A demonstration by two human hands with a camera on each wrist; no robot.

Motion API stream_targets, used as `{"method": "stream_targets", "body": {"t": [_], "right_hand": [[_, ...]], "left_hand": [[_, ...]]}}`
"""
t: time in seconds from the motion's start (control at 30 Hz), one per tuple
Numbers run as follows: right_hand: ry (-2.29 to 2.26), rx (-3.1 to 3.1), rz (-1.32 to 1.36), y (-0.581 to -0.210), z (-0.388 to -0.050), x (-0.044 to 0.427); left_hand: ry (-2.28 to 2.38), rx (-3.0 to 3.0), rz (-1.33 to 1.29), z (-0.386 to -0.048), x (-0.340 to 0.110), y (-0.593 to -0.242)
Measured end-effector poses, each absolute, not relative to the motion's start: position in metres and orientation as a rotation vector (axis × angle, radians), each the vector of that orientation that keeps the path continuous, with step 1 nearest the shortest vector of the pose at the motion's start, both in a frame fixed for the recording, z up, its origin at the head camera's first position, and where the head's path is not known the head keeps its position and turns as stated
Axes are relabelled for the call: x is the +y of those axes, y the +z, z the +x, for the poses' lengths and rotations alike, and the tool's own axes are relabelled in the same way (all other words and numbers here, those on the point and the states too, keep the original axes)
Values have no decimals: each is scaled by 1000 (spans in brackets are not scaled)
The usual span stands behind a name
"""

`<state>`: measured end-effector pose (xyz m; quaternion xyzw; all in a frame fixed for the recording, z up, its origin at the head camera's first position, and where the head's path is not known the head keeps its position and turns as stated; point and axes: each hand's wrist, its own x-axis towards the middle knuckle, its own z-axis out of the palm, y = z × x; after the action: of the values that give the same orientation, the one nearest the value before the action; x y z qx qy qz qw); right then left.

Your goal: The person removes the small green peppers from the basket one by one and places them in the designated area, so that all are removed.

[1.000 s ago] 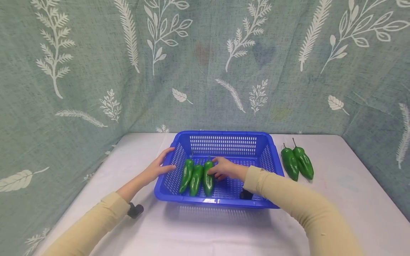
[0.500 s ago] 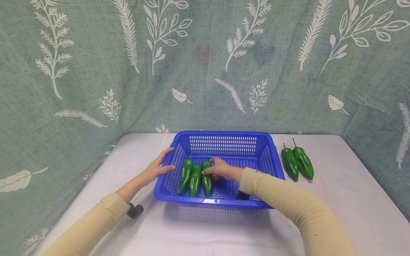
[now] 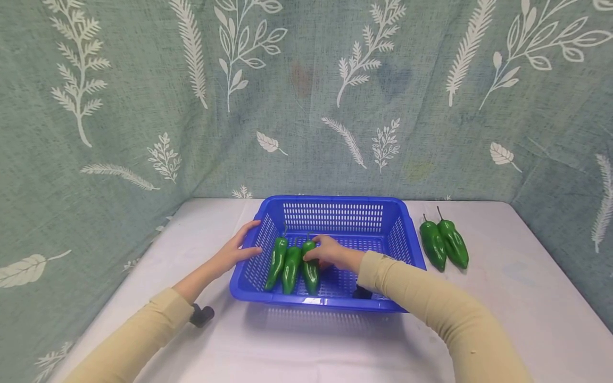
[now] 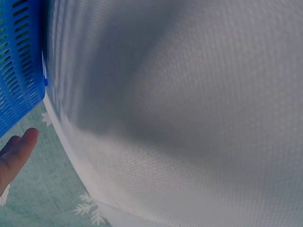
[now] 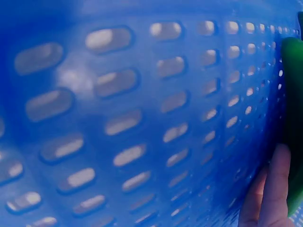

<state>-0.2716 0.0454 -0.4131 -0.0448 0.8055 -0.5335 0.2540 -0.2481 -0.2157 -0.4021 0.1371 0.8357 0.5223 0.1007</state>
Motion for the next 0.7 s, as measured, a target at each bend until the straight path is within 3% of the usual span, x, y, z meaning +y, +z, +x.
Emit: {"method": "stream_targets", "body": {"t": [0.7], "right_hand": [[-1511, 2107, -188, -393, -281, 58]], "left_hand": [[1531, 2480, 411, -248, -216, -403]]}}
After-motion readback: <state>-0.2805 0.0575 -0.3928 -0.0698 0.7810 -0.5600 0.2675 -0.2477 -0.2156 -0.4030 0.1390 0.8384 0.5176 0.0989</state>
